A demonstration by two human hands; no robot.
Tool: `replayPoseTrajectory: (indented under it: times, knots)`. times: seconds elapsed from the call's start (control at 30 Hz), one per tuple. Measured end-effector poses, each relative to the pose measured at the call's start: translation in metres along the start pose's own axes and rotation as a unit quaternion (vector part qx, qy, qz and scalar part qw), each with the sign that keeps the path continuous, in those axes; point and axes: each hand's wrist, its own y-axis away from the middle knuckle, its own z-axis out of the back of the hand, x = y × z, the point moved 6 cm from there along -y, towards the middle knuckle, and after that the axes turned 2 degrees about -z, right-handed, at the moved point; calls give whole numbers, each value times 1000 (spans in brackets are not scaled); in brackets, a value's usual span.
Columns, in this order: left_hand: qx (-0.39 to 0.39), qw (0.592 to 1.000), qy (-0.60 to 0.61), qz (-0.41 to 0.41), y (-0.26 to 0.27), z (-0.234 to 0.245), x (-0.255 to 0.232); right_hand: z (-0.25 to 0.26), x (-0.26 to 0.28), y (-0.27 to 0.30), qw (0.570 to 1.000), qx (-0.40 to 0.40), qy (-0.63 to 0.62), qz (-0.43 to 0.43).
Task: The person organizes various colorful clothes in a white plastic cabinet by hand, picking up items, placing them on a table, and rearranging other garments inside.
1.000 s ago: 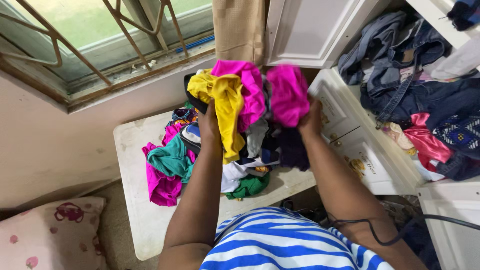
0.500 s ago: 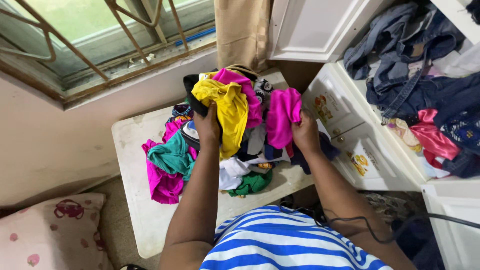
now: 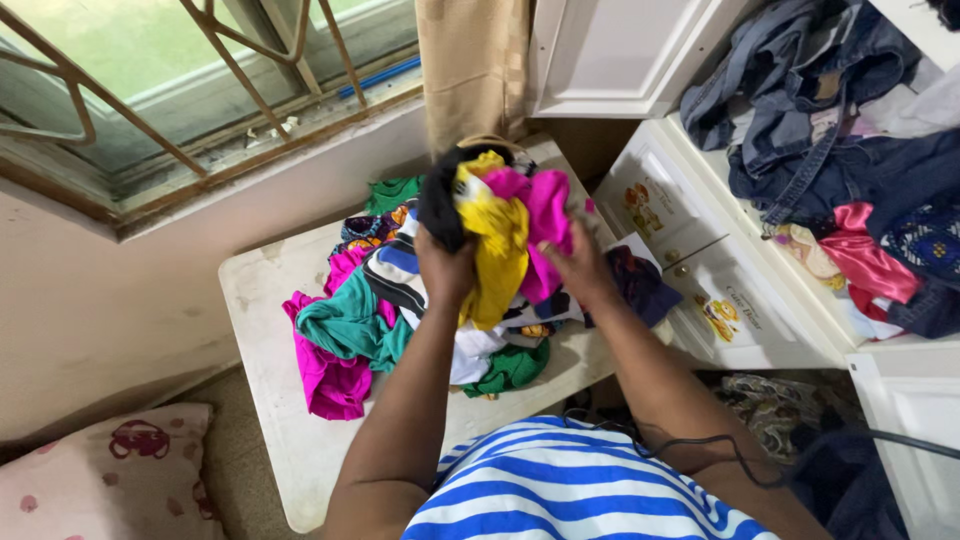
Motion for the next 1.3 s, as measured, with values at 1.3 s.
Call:
replayPoseTrajectory:
  times: [1.3]
  knots:
    - [35,936,-328,-122,-9,26,89,-125,15,-4,962,7,227,153]
